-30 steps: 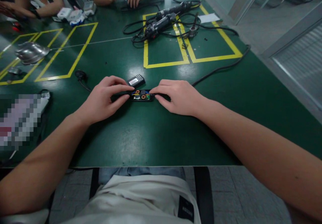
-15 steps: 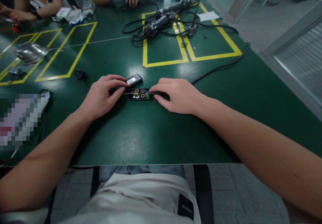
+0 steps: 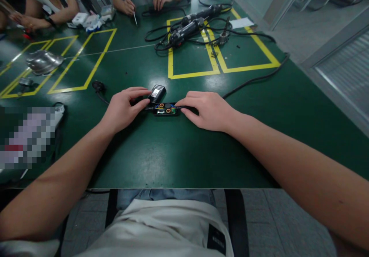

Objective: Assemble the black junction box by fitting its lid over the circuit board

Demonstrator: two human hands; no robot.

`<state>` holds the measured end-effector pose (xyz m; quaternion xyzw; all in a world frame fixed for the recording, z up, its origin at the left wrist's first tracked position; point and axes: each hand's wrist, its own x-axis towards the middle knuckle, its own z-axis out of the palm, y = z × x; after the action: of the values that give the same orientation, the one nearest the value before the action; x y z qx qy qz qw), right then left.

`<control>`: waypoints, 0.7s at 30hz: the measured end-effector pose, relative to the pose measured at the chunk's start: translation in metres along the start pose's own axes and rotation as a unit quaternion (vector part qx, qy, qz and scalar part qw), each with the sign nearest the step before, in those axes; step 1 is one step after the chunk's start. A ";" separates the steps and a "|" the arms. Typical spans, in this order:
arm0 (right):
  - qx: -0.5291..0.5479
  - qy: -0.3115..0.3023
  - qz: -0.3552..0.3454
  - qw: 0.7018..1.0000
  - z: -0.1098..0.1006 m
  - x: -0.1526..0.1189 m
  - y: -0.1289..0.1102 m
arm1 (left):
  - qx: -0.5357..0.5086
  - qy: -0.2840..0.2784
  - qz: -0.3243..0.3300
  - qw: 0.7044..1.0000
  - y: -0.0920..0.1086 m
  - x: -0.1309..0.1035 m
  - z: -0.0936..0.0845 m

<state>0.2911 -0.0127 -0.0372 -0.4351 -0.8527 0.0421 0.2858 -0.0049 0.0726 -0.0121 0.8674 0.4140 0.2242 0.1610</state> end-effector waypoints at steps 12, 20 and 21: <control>0.005 0.004 0.006 1.000 -0.001 0.000 -0.001 | 0.062 0.097 -0.076 0.990 0.000 -0.003 -0.001; 0.005 0.002 0.004 1.000 0.000 0.000 -0.002 | 0.017 0.054 -0.057 0.997 -0.007 0.001 0.003; 0.006 0.003 0.005 1.000 0.000 0.000 -0.002 | 0.004 0.055 -0.062 0.997 -0.006 0.002 0.003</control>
<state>0.2896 -0.0142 -0.0360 -0.4376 -0.8497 0.0469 0.2905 -0.0066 0.0773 -0.0171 0.8270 0.4762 0.2598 0.1476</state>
